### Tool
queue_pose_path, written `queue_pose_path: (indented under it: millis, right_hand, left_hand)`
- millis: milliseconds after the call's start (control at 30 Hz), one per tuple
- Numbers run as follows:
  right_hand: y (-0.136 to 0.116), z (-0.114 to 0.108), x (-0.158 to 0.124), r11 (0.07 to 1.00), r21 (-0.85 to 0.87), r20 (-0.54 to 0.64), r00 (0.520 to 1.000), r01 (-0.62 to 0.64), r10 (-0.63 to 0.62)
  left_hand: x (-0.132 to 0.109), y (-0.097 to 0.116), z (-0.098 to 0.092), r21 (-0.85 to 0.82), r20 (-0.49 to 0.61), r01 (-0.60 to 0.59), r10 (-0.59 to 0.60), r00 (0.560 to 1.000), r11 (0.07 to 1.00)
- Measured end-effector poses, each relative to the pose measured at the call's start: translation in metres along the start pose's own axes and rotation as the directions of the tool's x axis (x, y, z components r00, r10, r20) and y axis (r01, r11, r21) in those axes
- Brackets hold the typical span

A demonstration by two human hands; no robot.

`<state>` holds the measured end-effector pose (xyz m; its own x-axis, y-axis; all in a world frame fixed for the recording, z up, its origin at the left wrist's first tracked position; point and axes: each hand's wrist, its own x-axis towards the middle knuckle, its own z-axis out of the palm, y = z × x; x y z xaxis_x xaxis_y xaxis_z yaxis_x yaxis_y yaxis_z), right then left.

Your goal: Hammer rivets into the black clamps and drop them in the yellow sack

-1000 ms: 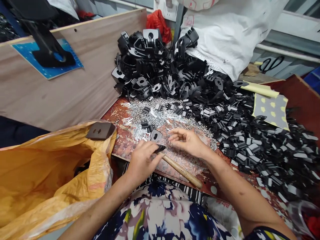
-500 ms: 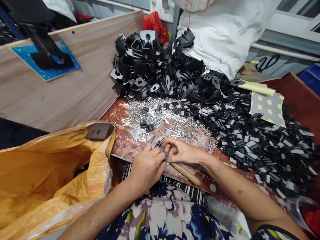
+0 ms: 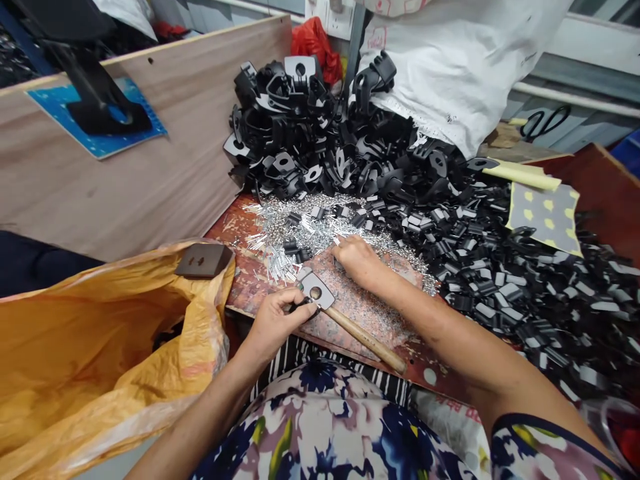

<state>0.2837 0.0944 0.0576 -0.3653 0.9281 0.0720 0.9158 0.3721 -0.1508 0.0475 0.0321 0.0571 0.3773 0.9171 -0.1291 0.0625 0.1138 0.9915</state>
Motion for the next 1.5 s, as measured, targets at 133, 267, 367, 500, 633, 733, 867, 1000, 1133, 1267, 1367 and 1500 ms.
queue_pose_path:
  millis: [133, 267, 367, 500, 633, 733, 867, 1000, 1133, 1267, 1367, 1500]
  right_hand:
    - [0.005, 0.009, 0.004, 0.999, 0.006, -0.012, 0.999, -0.043, 0.044]
    - [0.021, 0.017, 0.006, 0.993, 0.024, -0.057, 0.992, -0.113, 0.114]
    - [0.029, 0.014, -0.004, 0.992, 0.053, -0.124, 0.985, -0.116, 0.121]
    - [0.015, -0.007, -0.032, 0.952, 0.301, -0.348, 0.925, -0.047, 0.156]
    - [-0.034, -0.035, -0.063, 0.87, 0.489, -0.385, 0.912, 0.071, 0.142]
    - [-0.071, -0.045, -0.074, 0.841, 0.521, -0.375, 0.924, 0.146, 0.071]
    - [-0.091, -0.042, -0.074, 0.829, 0.509, -0.395, 0.918, 0.233, -0.015]
    - [-0.092, -0.034, -0.072, 0.84, 0.487, -0.389, 0.921, 0.239, -0.036]
    - [-0.099, -0.034, -0.074, 0.904, 0.366, -0.411, 0.91, 0.218, -0.053]
    - [-0.111, -0.04, -0.071, 0.962, 0.081, -0.468, 0.862, 0.262, -0.196]
    - [-0.113, -0.044, -0.067, 0.951, -0.008, -0.45, 0.848, 0.31, -0.281]
    - [-0.104, -0.048, -0.066, 0.937, 0.221, -0.421, 0.893, 0.272, -0.161]
  left_hand:
    - [0.0, -0.002, 0.0, -0.246, 0.015, 0.173, -0.175, 0.985, 0.954]
    - [0.0, -0.001, -0.002, -0.413, 0.006, 0.222, -0.241, 0.97, 0.883]
    - [-0.001, -0.001, -0.005, -0.501, 0.005, 0.207, -0.236, 0.972, 0.84]
    - [-0.001, -0.002, -0.006, -0.601, -0.085, 0.147, -0.246, 0.966, 0.786]
    - [0.001, 0.0, 0.0, -0.642, -0.059, 0.158, -0.254, 0.965, 0.75]
    - [0.002, 0.003, 0.007, -0.641, -0.014, 0.188, -0.256, 0.967, 0.744]
    - [0.001, 0.003, 0.013, -0.669, -0.011, 0.181, -0.253, 0.967, 0.721]
    - [-0.002, -0.001, 0.016, -0.686, -0.004, 0.161, -0.225, 0.974, 0.71]
    - [-0.006, -0.002, 0.021, -0.712, 0.008, 0.161, -0.222, 0.975, 0.684]
    - [-0.008, -0.004, 0.029, -0.736, -0.003, 0.142, -0.212, 0.977, 0.662]
    - [-0.009, -0.005, 0.032, -0.776, -0.019, 0.127, -0.223, 0.975, 0.618]
    - [-0.01, -0.003, 0.029, -0.787, 0.027, 0.168, -0.239, 0.971, 0.594]
